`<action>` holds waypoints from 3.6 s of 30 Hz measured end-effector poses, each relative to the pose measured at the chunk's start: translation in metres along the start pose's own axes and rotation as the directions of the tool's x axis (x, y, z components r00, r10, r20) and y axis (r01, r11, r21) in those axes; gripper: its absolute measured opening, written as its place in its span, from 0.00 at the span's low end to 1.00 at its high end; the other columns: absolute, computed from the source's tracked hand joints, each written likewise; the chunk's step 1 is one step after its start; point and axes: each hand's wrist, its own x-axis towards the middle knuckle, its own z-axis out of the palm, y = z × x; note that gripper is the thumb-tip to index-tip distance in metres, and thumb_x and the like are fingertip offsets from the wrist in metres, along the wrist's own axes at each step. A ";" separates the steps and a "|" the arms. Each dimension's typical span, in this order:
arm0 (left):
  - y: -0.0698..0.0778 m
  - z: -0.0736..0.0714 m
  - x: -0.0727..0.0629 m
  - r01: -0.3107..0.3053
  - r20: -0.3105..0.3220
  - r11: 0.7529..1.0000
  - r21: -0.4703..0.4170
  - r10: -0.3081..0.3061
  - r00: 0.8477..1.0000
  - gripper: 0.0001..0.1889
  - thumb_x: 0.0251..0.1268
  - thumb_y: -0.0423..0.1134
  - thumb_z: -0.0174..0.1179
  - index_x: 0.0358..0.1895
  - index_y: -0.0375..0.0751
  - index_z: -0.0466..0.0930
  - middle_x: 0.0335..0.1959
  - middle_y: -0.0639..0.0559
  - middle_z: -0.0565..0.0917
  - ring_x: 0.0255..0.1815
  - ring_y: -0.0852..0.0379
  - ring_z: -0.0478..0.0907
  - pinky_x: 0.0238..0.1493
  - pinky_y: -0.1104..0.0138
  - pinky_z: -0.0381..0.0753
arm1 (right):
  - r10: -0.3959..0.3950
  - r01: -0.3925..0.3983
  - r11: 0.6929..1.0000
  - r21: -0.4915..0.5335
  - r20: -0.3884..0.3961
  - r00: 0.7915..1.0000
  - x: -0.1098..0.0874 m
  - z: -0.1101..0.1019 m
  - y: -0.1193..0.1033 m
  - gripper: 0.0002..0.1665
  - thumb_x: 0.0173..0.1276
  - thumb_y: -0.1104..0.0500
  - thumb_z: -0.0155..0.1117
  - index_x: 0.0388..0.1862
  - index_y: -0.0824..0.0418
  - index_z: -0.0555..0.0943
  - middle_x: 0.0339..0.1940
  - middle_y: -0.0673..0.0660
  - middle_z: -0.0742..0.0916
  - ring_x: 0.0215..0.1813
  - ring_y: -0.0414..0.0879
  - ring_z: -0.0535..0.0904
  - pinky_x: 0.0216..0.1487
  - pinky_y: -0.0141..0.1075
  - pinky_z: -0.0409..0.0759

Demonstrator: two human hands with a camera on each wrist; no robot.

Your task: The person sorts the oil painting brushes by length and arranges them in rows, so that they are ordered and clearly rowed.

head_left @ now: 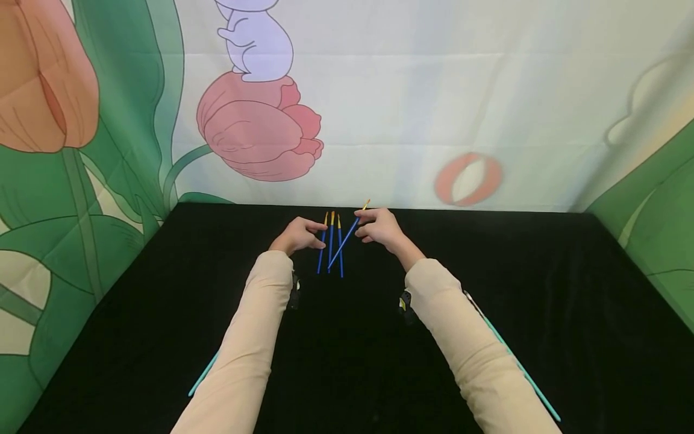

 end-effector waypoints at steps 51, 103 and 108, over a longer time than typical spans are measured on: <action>0.003 0.003 0.003 -0.011 -0.003 1.000 0.009 0.011 1.000 0.27 0.68 0.24 0.67 0.70 0.28 0.78 0.70 0.27 0.74 0.62 0.38 0.82 0.66 0.52 0.79 | 0.135 -0.134 0.987 -0.095 0.004 0.991 0.015 0.020 -0.005 0.13 0.73 0.79 0.56 0.54 0.79 0.82 0.58 0.72 0.82 0.57 0.64 0.84 0.50 0.43 0.88; 0.038 -0.041 -0.068 -0.317 0.067 0.948 0.037 0.314 0.947 0.24 0.74 0.28 0.63 0.70 0.25 0.75 0.68 0.27 0.70 0.58 0.35 0.82 0.54 0.51 0.85 | -0.050 0.074 0.988 -0.135 0.177 0.983 -0.065 -0.048 -0.039 0.31 0.78 0.68 0.62 0.77 0.74 0.69 0.65 0.75 0.78 0.65 0.67 0.79 0.57 0.46 0.85; 0.038 -0.044 -0.080 -0.359 0.086 0.932 0.042 0.355 0.931 0.24 0.74 0.28 0.63 0.71 0.25 0.75 0.64 0.30 0.72 0.51 0.38 0.85 0.53 0.48 0.85 | -0.073 0.101 0.984 -0.150 0.180 0.981 -0.078 -0.048 -0.041 0.31 0.77 0.67 0.64 0.76 0.73 0.71 0.63 0.73 0.80 0.63 0.64 0.80 0.55 0.44 0.86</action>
